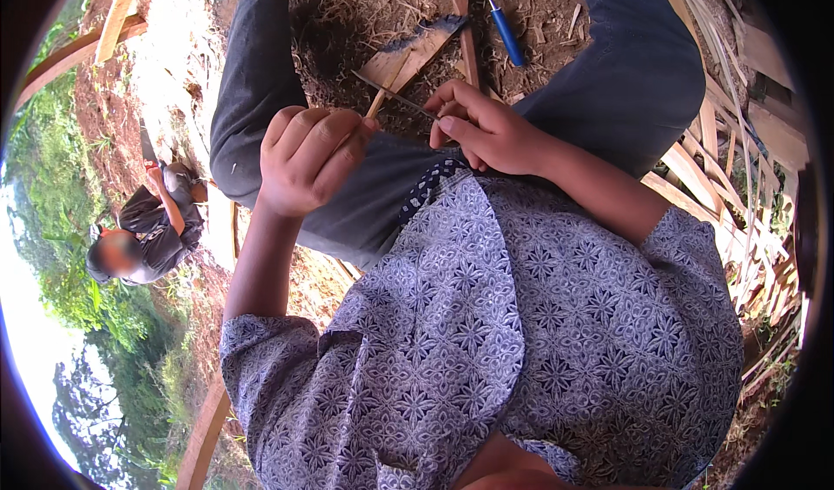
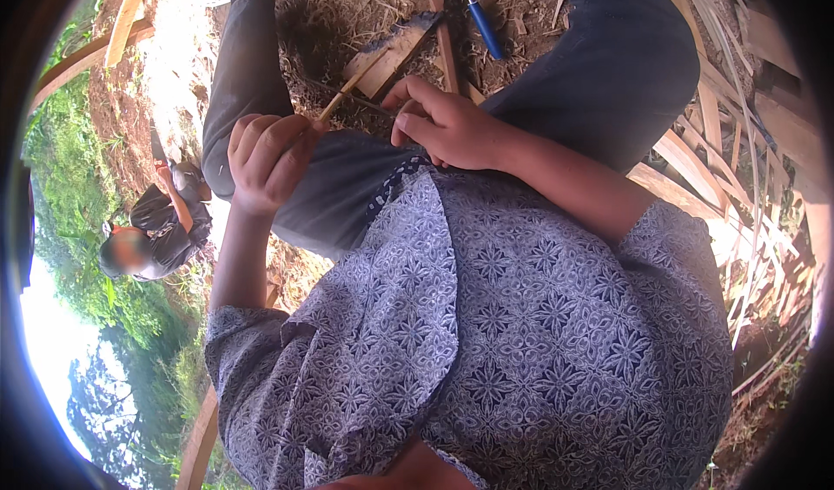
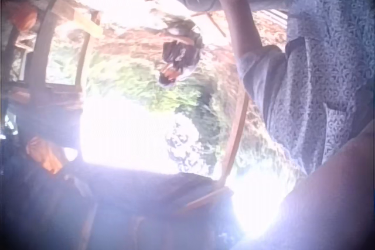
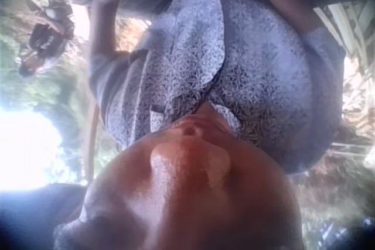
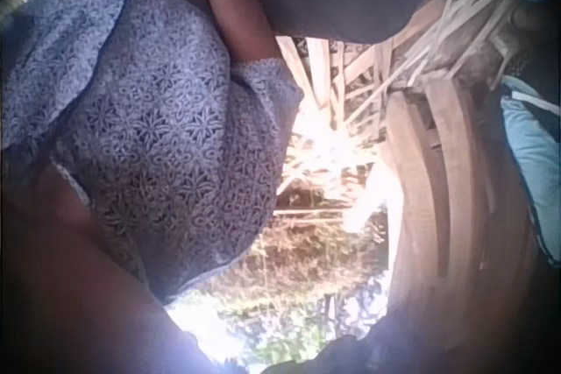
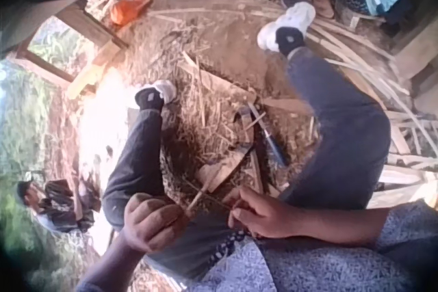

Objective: The person sits on the ground and uses a curved knife to shave thin strips from a long, thin piece of wood. They repeatedly hold the wood and draw the knife along its length to remove shavings, occasionally inspecting the result.

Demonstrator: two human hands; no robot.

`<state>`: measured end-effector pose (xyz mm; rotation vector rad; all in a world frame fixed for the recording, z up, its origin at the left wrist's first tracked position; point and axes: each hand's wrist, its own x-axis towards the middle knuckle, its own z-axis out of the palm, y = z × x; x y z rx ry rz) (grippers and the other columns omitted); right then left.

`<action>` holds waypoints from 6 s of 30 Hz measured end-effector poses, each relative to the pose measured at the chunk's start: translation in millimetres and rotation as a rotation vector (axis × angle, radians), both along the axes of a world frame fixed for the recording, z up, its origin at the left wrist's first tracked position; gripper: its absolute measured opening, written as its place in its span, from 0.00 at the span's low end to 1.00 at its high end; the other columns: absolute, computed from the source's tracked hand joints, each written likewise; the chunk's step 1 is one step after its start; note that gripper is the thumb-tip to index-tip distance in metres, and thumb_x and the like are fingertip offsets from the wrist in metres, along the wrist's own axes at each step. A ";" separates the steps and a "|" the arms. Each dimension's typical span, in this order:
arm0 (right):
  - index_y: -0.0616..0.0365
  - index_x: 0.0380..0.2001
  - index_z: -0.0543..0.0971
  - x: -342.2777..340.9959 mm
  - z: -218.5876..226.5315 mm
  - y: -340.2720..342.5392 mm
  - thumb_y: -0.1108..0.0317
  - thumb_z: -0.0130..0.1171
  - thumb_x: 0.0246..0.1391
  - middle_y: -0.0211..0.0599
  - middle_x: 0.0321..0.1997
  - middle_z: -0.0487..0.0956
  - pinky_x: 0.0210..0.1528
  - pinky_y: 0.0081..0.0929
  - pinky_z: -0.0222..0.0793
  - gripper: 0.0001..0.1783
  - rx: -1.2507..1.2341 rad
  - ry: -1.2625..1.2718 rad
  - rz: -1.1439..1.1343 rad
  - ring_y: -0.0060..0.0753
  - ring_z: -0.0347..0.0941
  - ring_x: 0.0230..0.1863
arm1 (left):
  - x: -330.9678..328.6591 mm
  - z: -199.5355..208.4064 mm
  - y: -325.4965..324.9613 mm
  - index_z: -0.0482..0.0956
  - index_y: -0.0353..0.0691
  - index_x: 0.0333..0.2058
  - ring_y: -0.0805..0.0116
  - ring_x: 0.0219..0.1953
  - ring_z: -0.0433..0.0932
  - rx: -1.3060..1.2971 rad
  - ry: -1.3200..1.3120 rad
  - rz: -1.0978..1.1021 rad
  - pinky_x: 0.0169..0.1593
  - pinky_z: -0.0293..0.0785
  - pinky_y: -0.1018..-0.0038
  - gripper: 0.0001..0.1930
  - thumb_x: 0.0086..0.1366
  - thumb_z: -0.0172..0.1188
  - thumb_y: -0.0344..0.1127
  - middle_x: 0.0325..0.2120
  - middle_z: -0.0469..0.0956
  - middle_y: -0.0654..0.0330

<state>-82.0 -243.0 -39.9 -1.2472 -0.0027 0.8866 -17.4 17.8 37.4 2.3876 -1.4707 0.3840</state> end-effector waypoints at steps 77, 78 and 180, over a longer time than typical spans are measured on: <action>0.56 0.49 0.73 -6.6 -26.3 8.3 0.62 0.53 0.70 0.23 0.21 0.71 0.29 0.25 0.61 0.11 -0.069 -0.103 -0.076 0.14 0.63 0.23 | -12.1 18.1 -12.4 0.83 0.51 0.27 0.78 0.30 0.73 -0.043 -0.027 -0.031 0.40 0.50 0.69 0.08 0.48 0.72 0.32 0.26 0.74 0.76; 0.56 0.48 0.73 -7.2 -24.5 8.0 0.62 0.54 0.70 0.23 0.21 0.71 0.29 0.25 0.60 0.11 -0.083 -0.097 -0.073 0.14 0.63 0.23 | -12.0 17.4 -12.5 0.83 0.51 0.27 0.78 0.30 0.73 -0.037 -0.030 -0.033 0.40 0.50 0.68 0.08 0.48 0.72 0.32 0.26 0.74 0.76; 0.53 0.55 0.72 109.6 -23.4 25.1 0.58 0.50 0.73 0.26 0.28 0.77 0.23 0.17 0.68 0.15 -0.407 -0.476 -0.108 0.14 0.70 0.22 | 56.2 -182.1 -33.6 0.71 0.31 0.50 0.37 0.45 0.76 -0.255 0.550 0.604 0.46 0.74 0.50 0.22 0.64 0.66 0.39 0.44 0.76 0.40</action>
